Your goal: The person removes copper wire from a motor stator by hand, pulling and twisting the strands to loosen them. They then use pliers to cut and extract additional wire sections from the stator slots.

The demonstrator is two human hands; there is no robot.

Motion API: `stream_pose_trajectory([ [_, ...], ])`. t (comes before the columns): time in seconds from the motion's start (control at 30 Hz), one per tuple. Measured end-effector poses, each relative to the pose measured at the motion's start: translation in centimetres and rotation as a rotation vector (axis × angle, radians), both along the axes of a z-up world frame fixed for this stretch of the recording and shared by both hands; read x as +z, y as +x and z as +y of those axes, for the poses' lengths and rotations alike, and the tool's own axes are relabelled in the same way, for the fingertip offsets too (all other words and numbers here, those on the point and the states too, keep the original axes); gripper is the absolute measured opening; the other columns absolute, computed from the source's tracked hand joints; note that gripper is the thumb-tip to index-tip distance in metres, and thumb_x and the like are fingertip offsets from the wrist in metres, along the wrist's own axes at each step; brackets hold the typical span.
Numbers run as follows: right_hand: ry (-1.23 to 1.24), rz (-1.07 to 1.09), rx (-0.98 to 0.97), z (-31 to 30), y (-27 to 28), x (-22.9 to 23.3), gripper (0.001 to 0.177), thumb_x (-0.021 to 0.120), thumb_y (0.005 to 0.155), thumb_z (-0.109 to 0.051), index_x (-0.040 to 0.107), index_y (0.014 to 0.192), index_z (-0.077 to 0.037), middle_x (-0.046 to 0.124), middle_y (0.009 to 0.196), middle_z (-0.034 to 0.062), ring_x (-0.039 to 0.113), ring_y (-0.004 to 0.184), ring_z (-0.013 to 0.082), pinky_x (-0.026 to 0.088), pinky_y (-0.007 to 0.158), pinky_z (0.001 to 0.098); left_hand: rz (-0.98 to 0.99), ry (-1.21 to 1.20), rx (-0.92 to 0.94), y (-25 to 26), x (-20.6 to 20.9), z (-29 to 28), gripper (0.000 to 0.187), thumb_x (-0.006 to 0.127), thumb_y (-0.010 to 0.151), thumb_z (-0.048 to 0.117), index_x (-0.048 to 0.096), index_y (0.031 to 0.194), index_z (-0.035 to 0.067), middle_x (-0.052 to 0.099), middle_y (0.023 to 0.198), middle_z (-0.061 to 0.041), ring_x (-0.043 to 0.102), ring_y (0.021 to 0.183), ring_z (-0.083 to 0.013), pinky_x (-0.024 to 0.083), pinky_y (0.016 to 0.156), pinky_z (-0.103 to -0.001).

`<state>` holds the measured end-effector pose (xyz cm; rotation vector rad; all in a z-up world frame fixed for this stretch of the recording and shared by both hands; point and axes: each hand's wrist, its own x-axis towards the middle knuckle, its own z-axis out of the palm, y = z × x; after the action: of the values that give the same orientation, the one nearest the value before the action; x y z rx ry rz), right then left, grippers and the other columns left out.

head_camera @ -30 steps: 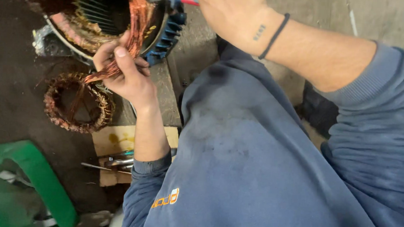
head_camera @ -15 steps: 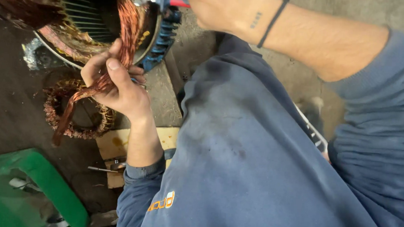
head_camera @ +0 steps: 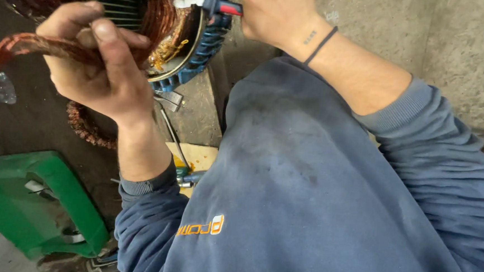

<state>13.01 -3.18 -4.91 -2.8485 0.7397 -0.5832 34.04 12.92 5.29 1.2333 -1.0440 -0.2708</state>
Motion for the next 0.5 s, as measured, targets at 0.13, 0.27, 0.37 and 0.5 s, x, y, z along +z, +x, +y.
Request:
stream_pose_trajectory([
  [0.13,-0.056,-0.102,-0.003,0.2,0.1,1.6,0.023,0.073,0.077,-0.012,0.067,0.099,-0.011,0.062,0.076,0.0047,0.065,0.064,0.0236,0.050,0.053,0.0371,-0.037,0.005,-0.002,0.6,-0.8,0.5,0.021,0.065,0.113,0.011,0.056,0.125,-0.003,0.059,0.095,-0.008,0.065,0.062,-0.0176,0.052,0.057,-0.025],
  [0.27,-0.282,0.074,0.051,1.2,0.3,3.5,0.021,0.072,0.072,-0.018,0.069,0.092,-0.010,0.065,0.077,0.0026,0.065,0.061,0.0177,0.049,0.050,0.0335,0.117,-0.072,0.115,0.6,-4.6,3.3,0.023,0.068,0.110,0.018,0.059,0.121,0.000,0.063,0.102,-0.011,0.065,0.061,-0.0178,0.051,0.059,-0.026],
  [0.37,-0.150,0.341,0.059,1.6,0.3,4.1,0.012,0.073,0.083,-0.012,0.074,0.095,-0.014,0.069,0.075,0.0047,0.067,0.062,0.0192,0.048,0.046,0.0343,0.164,-0.054,0.170,0.1,-6.5,4.3,0.025,0.071,0.108,0.024,0.061,0.117,0.003,0.067,0.095,-0.010,0.071,0.066,-0.0200,0.060,0.055,-0.030],
  [0.5,-0.317,0.605,0.136,2.8,0.6,7.6,0.014,0.076,0.079,-0.012,0.078,0.093,-0.010,0.070,0.075,0.0052,0.069,0.066,0.0182,0.051,0.051,0.0318,0.289,-0.091,0.036,-0.2,-6.7,4.3,0.024,0.069,0.107,0.025,0.060,0.118,0.006,0.072,0.094,-0.012,0.071,0.075,-0.0172,0.058,0.057,-0.029],
])
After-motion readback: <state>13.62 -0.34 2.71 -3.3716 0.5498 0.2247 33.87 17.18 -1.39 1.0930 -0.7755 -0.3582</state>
